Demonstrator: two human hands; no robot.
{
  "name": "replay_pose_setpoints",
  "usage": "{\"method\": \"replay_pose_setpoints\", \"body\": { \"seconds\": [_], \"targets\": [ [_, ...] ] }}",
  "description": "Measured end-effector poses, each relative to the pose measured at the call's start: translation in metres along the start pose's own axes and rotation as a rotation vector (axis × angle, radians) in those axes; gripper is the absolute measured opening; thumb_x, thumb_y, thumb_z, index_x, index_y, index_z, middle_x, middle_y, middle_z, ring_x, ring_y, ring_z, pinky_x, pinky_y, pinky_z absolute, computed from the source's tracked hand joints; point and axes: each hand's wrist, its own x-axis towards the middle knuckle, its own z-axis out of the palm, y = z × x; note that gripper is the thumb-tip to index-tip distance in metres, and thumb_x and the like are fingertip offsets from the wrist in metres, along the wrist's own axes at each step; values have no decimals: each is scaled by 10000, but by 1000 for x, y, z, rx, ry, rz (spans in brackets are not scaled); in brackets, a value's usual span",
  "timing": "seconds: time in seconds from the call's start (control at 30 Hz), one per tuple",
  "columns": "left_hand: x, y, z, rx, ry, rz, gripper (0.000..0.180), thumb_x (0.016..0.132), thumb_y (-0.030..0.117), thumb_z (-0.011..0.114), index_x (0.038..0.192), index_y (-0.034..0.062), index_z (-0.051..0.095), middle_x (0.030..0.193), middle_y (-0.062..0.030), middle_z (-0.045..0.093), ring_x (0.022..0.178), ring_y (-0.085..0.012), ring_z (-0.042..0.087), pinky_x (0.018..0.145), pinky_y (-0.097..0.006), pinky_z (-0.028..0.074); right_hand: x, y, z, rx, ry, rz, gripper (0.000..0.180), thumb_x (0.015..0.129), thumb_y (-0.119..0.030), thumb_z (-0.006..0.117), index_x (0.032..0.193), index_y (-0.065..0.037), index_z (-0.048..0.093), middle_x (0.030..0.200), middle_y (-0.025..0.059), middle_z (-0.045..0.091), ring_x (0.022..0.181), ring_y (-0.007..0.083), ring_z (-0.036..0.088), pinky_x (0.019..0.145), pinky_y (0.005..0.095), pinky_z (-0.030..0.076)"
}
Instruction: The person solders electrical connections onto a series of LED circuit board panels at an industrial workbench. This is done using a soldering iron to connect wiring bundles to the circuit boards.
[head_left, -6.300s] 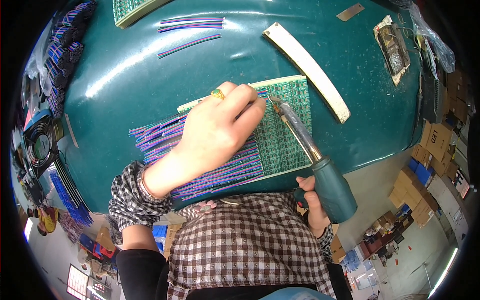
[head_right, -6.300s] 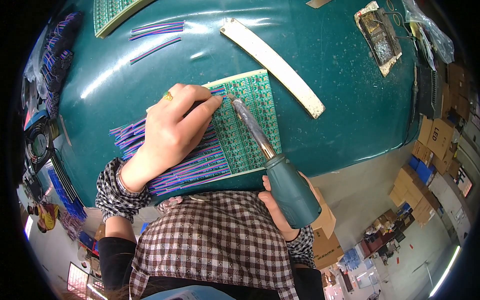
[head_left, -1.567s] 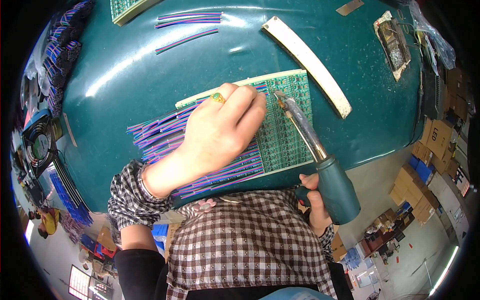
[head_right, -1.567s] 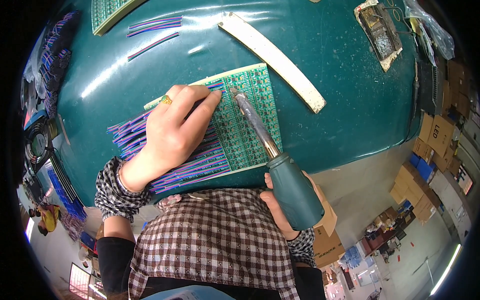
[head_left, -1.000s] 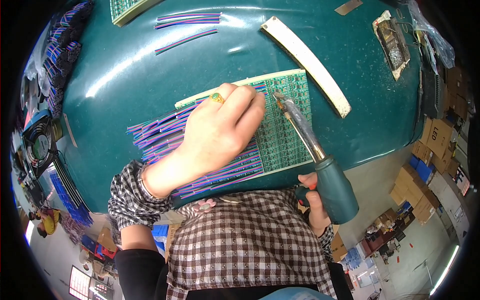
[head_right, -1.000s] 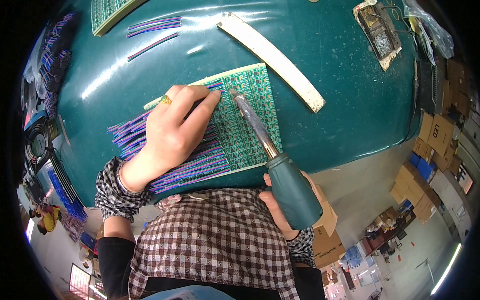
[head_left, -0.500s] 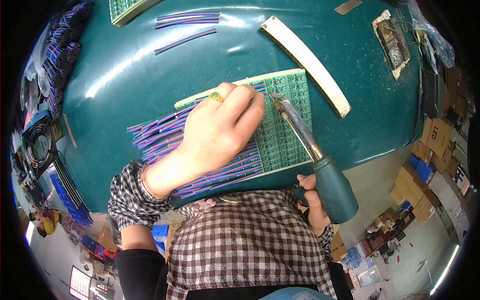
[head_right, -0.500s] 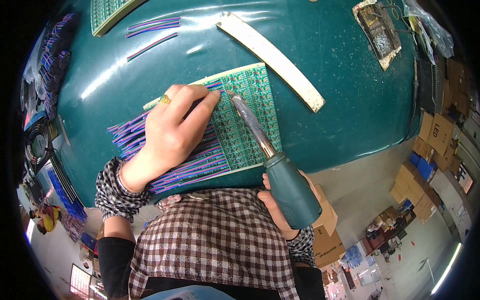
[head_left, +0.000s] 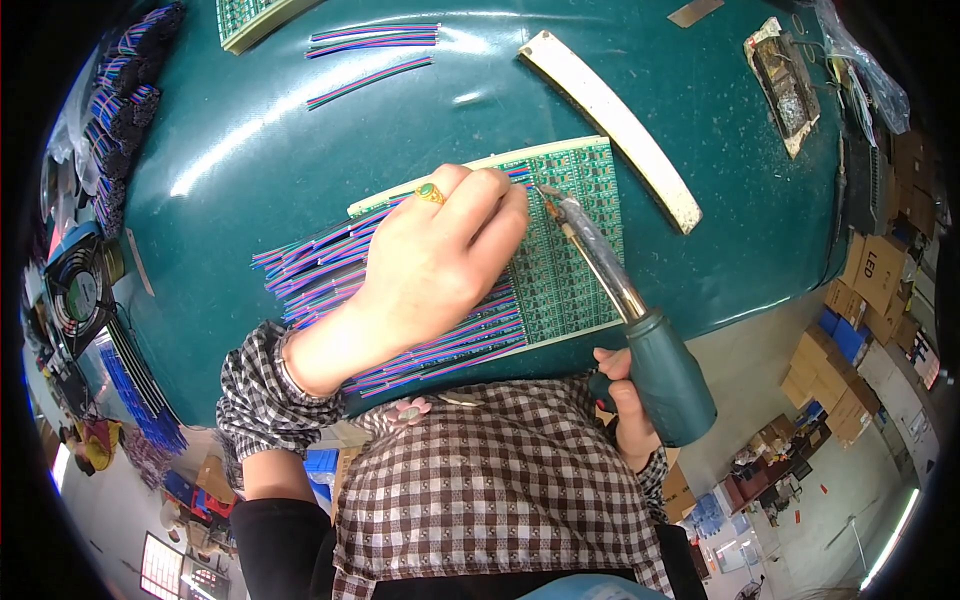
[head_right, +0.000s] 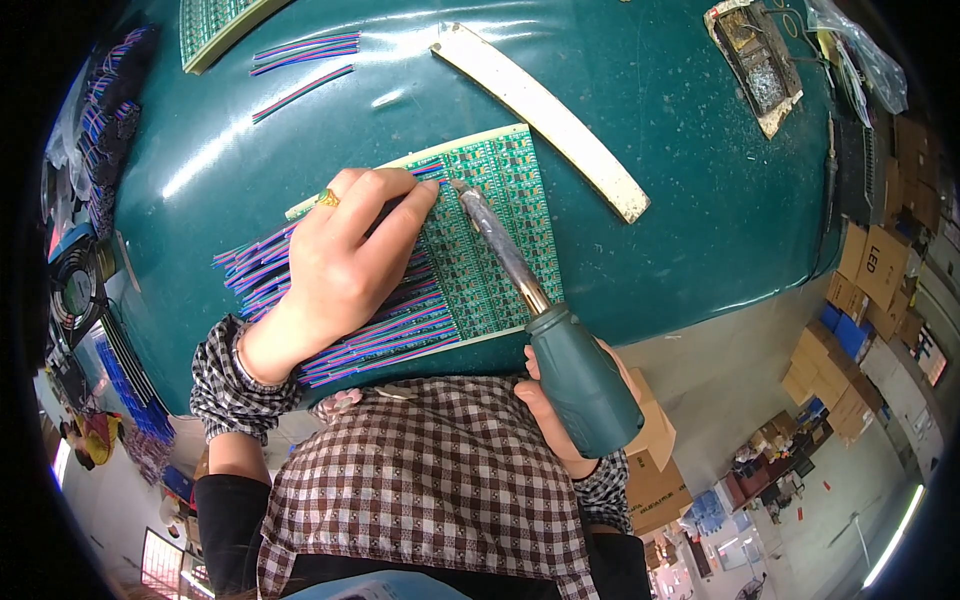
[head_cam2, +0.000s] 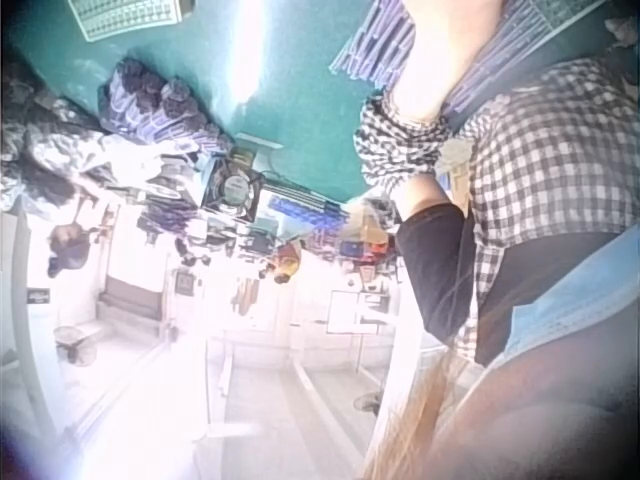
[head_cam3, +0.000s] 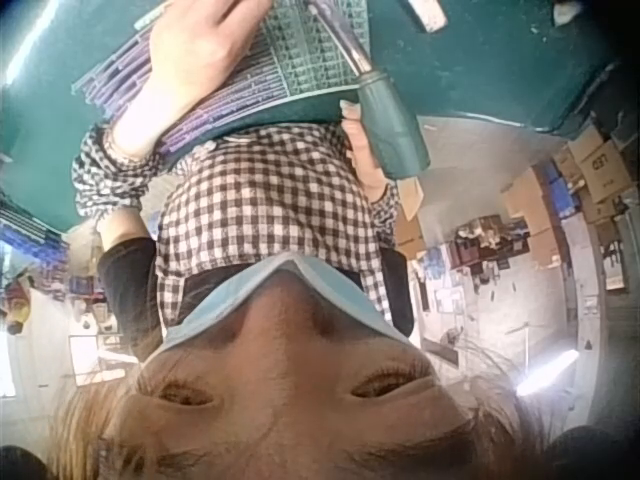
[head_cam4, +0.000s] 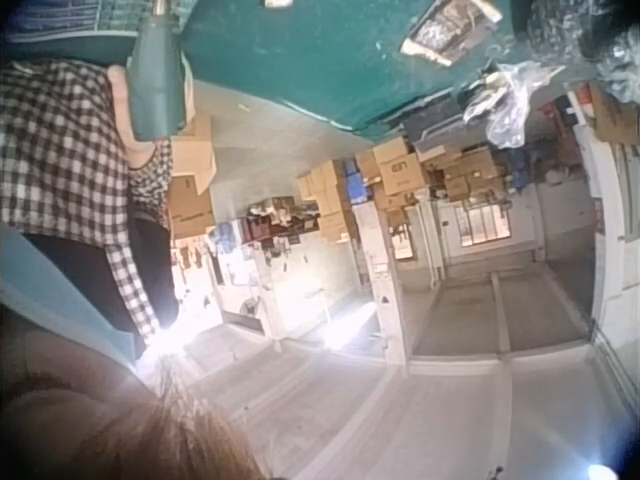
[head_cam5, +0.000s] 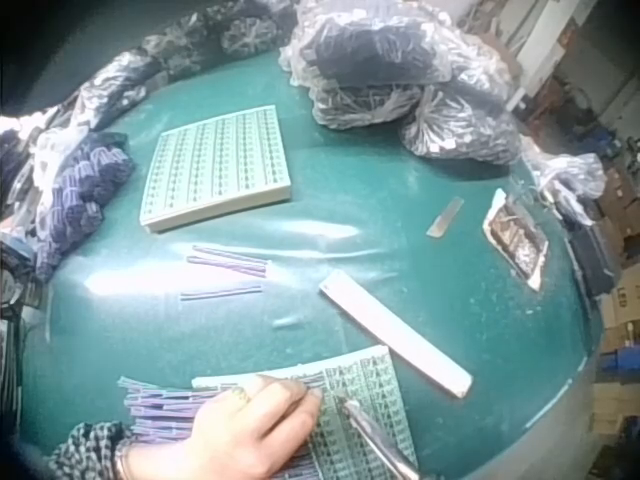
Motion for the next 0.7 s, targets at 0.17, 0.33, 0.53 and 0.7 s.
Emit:
{"method": "replay_pose_setpoints", "body": {
  "seconds": [0.17,0.33,0.53,0.7],
  "targets": [
    [0,-2,2,0,7,2,305,672,4,679,976,-4,673,899,-81,591,756,-223,603,621,-310,503,-2,3,1,16,27,6,677,708,-64,869,1262,51,497,1033,179,683,898,177,677,812,301,567],
    [-1,-4,4,44,21,49,302,681,100,620,974,24,617,901,-70,522,792,-213,566,626,-295,509,-3,6,0,12,26,-5,689,709,-51,864,1278,48,487,1041,188,680,897,178,677,808,304,569],
    [-1,-4,6,40,22,42,303,676,102,626,970,31,619,900,-64,522,790,-207,568,611,-288,508,-3,8,0,20,27,-23,689,707,-52,865,1276,55,492,1028,187,684,892,173,679,798,299,572],
    [-3,-5,4,48,24,39,301,674,102,627,966,33,620,897,-61,521,790,-203,570,608,-285,508,-2,5,1,-42,3,-28,675,717,-67,863,1267,61,494,991,164,692,895,180,680,807,297,568]
  ]
}}
